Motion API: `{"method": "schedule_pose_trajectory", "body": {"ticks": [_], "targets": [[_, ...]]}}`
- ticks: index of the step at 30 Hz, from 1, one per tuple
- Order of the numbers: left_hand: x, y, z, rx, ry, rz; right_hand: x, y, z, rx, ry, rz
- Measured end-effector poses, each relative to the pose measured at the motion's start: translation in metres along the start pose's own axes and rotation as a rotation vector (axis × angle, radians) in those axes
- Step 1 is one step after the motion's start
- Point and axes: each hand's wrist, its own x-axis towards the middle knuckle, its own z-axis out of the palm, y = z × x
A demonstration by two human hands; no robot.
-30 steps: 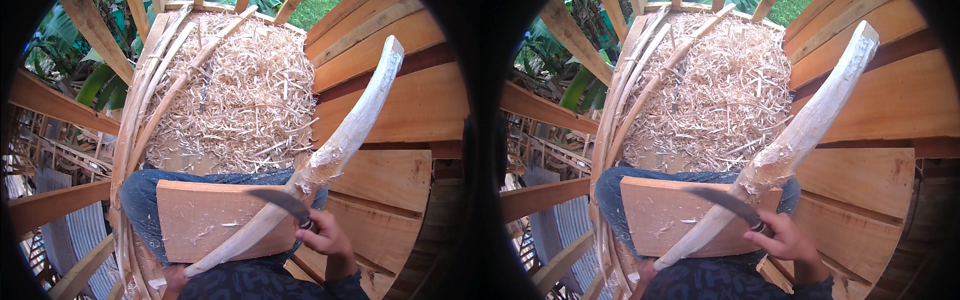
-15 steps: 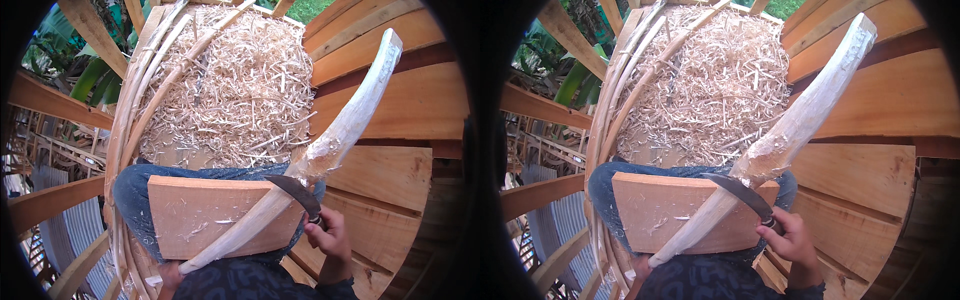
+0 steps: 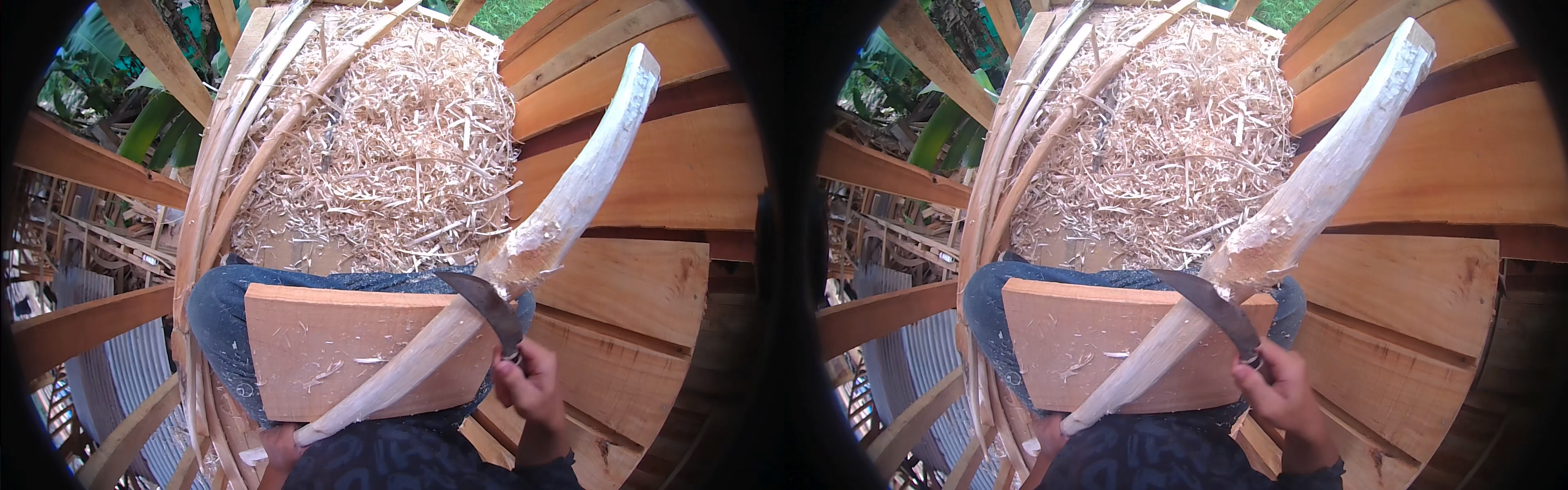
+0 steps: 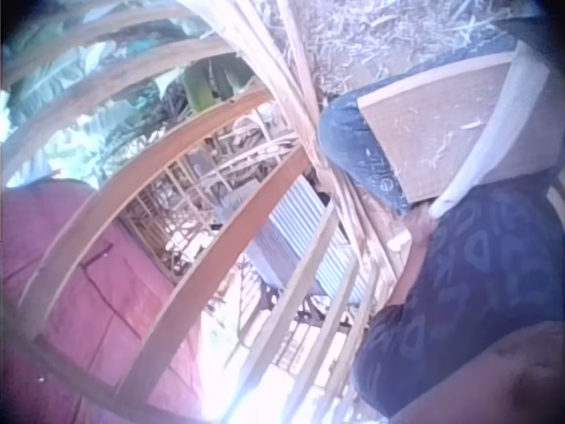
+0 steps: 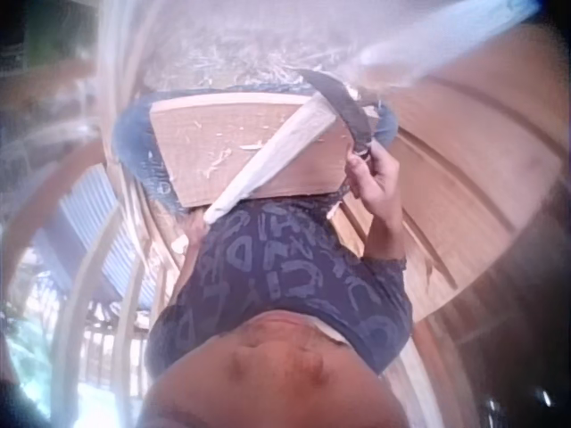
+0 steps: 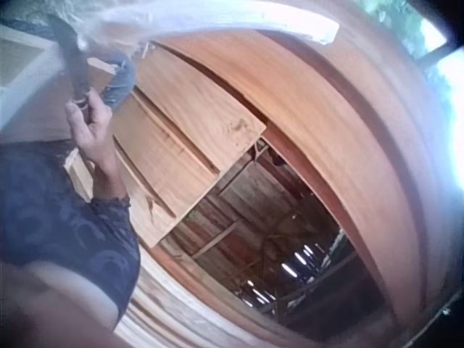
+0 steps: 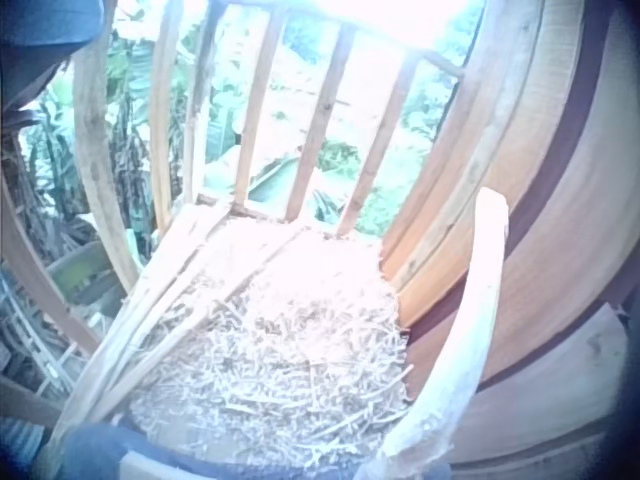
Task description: The person sits on the floor of a wooden structure and uses a curved knife to shave and shape a long wooden pole. They hold the pole against a flat board on their lap and repeatedly scrape the surface, producing wood shavings that accumulate on the floor.
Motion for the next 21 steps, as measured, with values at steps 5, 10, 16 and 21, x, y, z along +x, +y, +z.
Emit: {"method": "schedule_pose_trajectory", "body": {"ticks": [5,10,16,21], "targets": [[0.005,0.004,-0.001,-0.023,0.088,0.053,0.003,0.007,0.000,-0.305,-0.196,-0.151],[-0.001,-0.004,0.006,-0.010,0.060,0.032,0.003,0.028,0.017,-0.438,-0.485,-0.295],[0.003,-0.002,0.005,0.025,0.054,0.043,0.000,0.034,0.022,-0.392,-0.245,-0.266],[0.000,0.001,0.008,-0.005,0.085,-0.002,-0.004,0.022,0.014,-0.094,-0.131,-0.010]]}}
